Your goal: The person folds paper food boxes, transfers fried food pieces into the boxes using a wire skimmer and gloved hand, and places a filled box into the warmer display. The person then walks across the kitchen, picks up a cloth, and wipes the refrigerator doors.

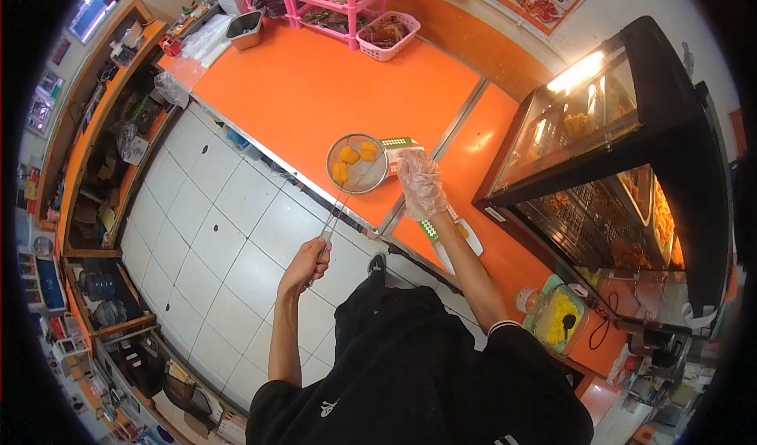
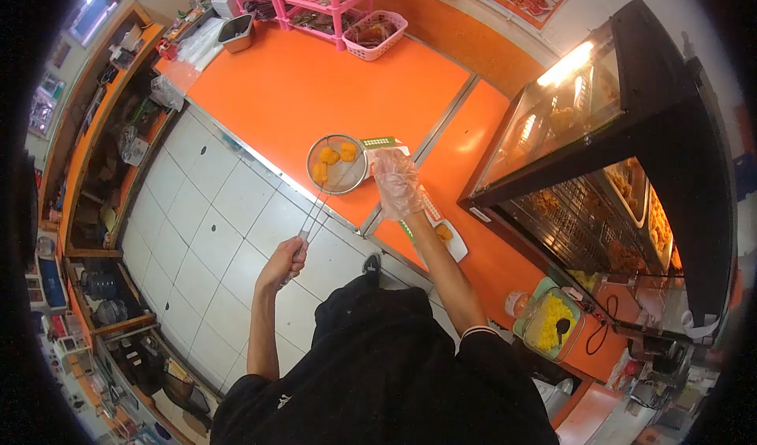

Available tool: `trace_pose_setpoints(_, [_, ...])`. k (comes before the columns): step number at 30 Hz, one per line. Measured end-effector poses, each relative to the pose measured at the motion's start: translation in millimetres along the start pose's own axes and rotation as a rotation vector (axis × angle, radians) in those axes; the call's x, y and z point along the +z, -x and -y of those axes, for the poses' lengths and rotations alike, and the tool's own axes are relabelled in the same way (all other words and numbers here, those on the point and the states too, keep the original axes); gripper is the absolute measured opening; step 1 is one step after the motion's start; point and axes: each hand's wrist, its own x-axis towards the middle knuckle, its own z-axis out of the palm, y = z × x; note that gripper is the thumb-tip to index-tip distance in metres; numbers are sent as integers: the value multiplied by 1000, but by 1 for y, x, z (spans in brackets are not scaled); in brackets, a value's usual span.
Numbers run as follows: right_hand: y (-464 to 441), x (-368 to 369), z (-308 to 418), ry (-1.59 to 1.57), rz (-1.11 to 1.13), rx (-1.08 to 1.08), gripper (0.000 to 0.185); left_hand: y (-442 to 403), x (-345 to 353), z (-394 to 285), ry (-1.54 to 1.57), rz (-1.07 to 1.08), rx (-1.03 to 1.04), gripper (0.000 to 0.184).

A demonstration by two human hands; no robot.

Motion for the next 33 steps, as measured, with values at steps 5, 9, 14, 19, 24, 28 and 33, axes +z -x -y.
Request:
trace_pose_setpoints(5, [-17, 14, 16, -413, 94, -13, 26, -3, 0, -12, -22, -20, 17, 27])
trace_pose_setpoints(9, [-59, 34, 30, 359, 352, -284, 37, -13, 5, -21, -34, 19, 24, 27])
trace_pose_setpoints(14, [-74, 71, 9, 531, 310, -420, 59, -31, 10, -21, -1, 14, 55, 26])
trace_pose_setpoints(19, [-80, 59, 44, 860, 879, -307, 54, -38, 14, -17, 60, -10, 70, 26])
trace_pose_setpoints(24, [-75, 74, 36, 671, 890, -247, 54, -45, 18, -10, 68, -39, 73, 26])
trace_pose_setpoints(28, [-83, 60, 74, 575, 810, 89, 49, -48, 18, -9, 76, -56, 74, 24])
trace_pose_setpoints(33, [-83, 63, 52, 612, 729, -45, 41, -49, 16, -10, 87, -68, 94, 25])
